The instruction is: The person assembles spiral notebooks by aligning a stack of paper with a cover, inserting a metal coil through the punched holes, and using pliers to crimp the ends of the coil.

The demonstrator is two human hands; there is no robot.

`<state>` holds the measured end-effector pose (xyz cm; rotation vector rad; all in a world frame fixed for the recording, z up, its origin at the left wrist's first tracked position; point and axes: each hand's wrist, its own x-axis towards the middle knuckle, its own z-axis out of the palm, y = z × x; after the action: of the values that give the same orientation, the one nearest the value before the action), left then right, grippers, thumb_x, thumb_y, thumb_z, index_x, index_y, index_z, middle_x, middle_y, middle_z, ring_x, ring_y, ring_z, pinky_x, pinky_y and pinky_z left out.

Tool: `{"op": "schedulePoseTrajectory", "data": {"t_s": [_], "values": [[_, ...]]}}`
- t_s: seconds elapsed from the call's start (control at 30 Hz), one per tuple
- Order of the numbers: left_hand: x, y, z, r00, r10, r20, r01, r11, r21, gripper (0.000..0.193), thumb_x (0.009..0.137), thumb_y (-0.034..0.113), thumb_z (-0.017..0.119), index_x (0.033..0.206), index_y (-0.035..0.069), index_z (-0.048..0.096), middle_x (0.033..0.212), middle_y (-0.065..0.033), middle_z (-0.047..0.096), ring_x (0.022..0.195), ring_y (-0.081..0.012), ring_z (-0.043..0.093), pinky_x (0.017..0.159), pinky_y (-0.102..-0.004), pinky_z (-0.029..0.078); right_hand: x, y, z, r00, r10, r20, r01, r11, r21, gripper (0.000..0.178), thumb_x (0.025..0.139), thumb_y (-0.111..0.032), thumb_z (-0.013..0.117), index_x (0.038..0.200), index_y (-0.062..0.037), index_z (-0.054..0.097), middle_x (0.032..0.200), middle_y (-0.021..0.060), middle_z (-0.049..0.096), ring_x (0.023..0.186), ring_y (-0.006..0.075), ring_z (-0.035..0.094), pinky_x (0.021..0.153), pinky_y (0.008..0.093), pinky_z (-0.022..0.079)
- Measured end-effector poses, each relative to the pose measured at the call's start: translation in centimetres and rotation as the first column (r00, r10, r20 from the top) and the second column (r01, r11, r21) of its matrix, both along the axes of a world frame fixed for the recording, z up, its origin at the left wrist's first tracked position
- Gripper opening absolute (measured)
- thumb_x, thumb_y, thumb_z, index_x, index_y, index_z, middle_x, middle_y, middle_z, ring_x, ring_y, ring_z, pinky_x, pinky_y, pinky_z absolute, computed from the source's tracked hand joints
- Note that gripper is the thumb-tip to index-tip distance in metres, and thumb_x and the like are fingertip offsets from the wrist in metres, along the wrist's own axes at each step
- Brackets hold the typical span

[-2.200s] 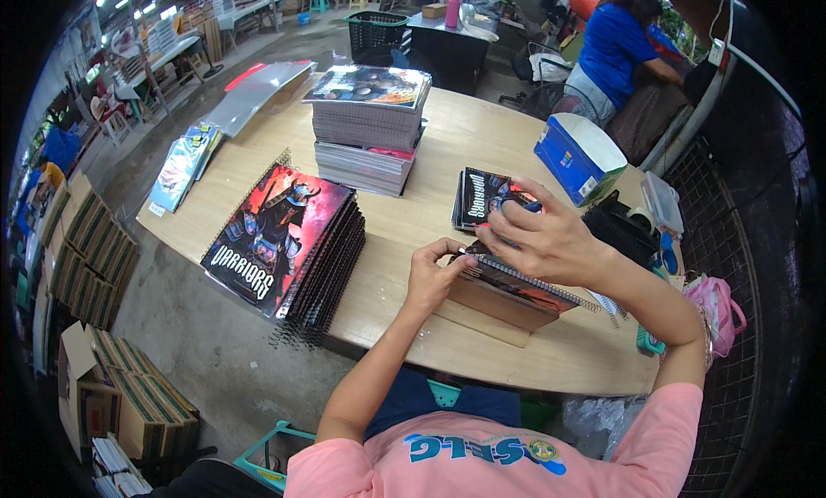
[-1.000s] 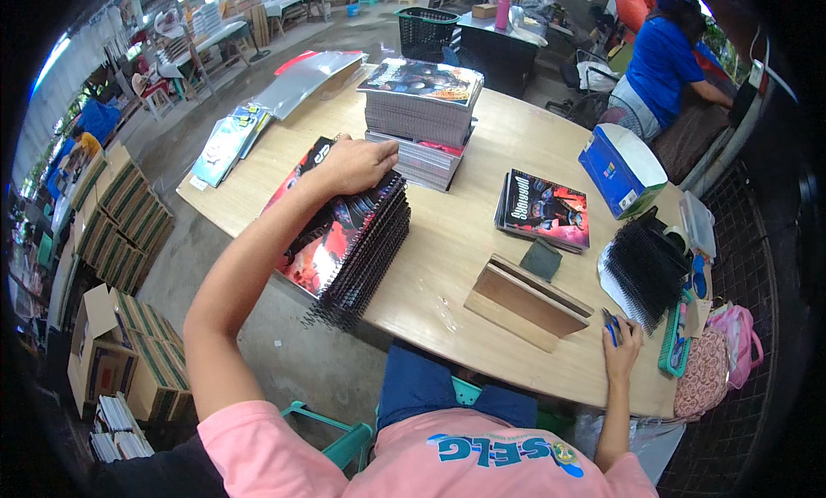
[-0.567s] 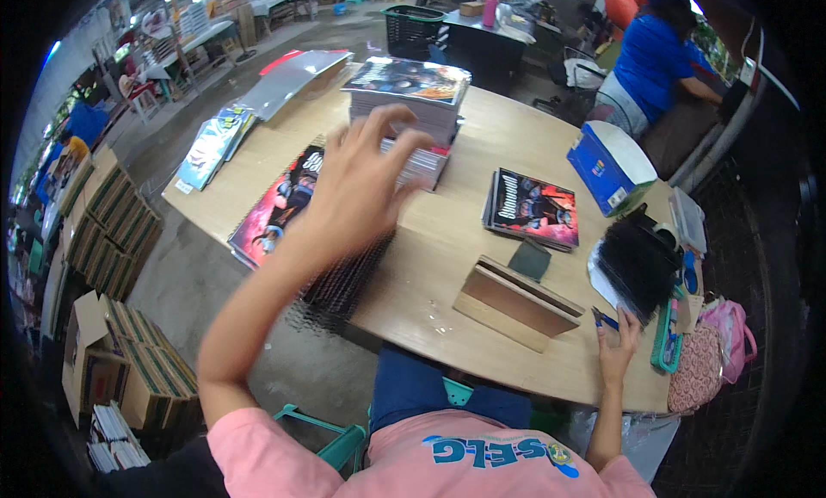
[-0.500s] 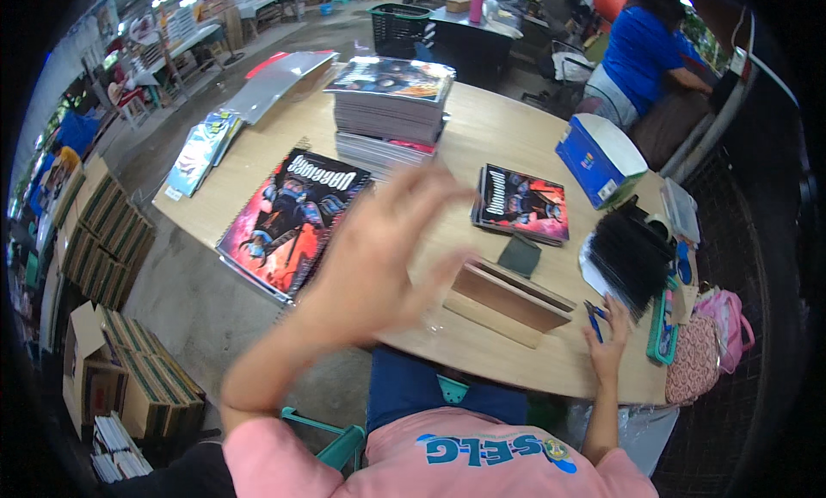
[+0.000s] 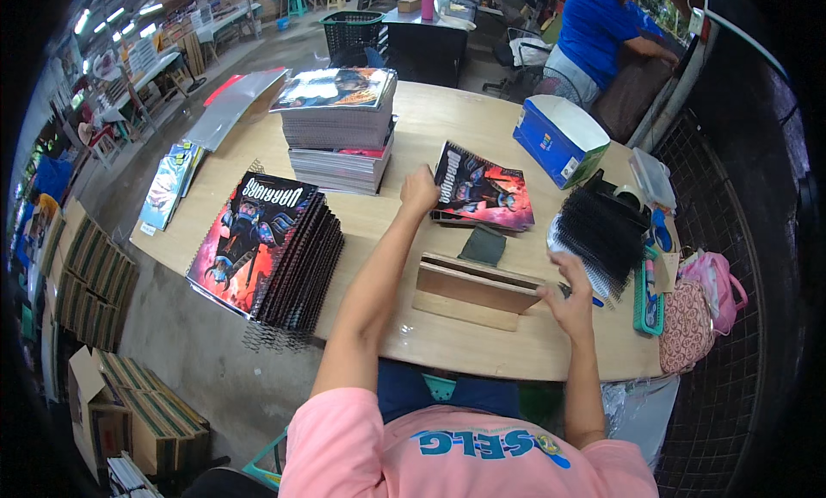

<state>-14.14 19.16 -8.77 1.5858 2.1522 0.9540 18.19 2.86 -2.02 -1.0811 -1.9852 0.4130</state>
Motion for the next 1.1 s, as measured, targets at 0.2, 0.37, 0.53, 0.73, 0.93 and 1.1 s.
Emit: {"op": "schedulePoseTrajectory", "data": {"t_s": [0.2,0.37,0.53,0.73,0.93,1.1], "values": [[1.3,-9.0,8.2,0.809,-0.316,0.495,0.137,0.921,0.364,0.024,0.083,-0.004,0.063,0.106,-0.002,0.057,0.091,-0.0104,0.067,0.086,-0.0157,0.063,0.079,-0.0292,0.049,-1.7,7.2,1.4,0.748,-0.127,-0.652,0.007,0.983,-0.184,0.039,0.077,-0.008,0.075,0.113,0.0000,0.062,0.111,0.0141,0.064,0.102,0.0204,0.060,0.085,0.0341,0.049],[-1.9,-16.5,6.6,0.770,-0.404,0.494,0.064,0.819,0.570,0.027,0.088,-0.005,0.056,0.115,-0.006,0.054,0.103,-0.0074,0.064,0.091,-0.0134,0.060,0.082,-0.0270,0.047,-7.9,4.3,6.0,0.791,0.187,-0.582,-0.345,0.923,-0.173,0.018,0.086,0.000,0.065,0.102,0.0052,0.065,0.091,0.0046,0.069,0.076,0.0082,0.060,0.071,0.0249,0.050],[-4.2,-19.0,3.1,0.689,-0.364,0.626,-0.078,0.822,0.565,0.041,0.088,-0.006,0.055,0.128,-0.002,0.050,0.113,-0.0062,0.061,0.100,-0.0132,0.057,0.090,-0.0263,0.044,-12.1,1.9,5.3,0.882,0.256,-0.396,-0.316,0.944,-0.092,0.019,0.084,0.000,0.064,0.103,0.0020,0.067,0.084,0.0100,0.071,0.071,0.0084,0.060,0.066,0.0253,0.049],[-4.1,-19.3,0.6,0.684,-0.320,0.655,-0.077,0.862,0.501,0.035,0.090,0.002,0.057,0.124,-0.002,0.052,0.113,-0.0067,0.060,0.104,-0.0149,0.056,0.093,-0.0286,0.043,-12.0,1.6,3.3,0.956,0.180,-0.232,-0.225,0.957,-0.185,0.021,0.082,-0.002,0.064,0.103,0.0004,0.068,0.077,0.0151,0.069,0.068,0.0121,0.062,0.066,0.0296,0.049],[2.1,-21.2,-0.9,0.859,-0.382,0.342,0.213,0.873,0.440,0.057,0.100,0.035,0.044,0.138,-0.007,0.039,0.142,-0.0213,0.041,0.133,-0.0302,0.038,0.112,-0.0362,0.025,-3.8,-0.2,-0.9,0.915,0.026,-0.404,-0.151,0.948,-0.281,0.034,0.086,-0.004,0.062,0.119,0.0025,0.060,0.112,0.0145,0.067,0.101,0.0181,0.062,0.090,0.0282,0.045],[6.4,-21.4,0.4,0.712,-0.500,0.493,0.225,0.828,0.514,0.070,0.100,0.044,0.037,0.147,-0.005,0.019,0.150,-0.0211,0.030,0.141,-0.0307,0.025,0.115,-0.0377,0.017,-1.7,-1.3,-10.5,0.438,-0.157,-0.885,-0.291,0.907,-0.305,0.042,0.094,-0.011,0.056,0.133,0.0003,0.048,0.125,0.0121,0.060,0.116,0.0181,0.054,0.102,0.0322,0.037]]}}
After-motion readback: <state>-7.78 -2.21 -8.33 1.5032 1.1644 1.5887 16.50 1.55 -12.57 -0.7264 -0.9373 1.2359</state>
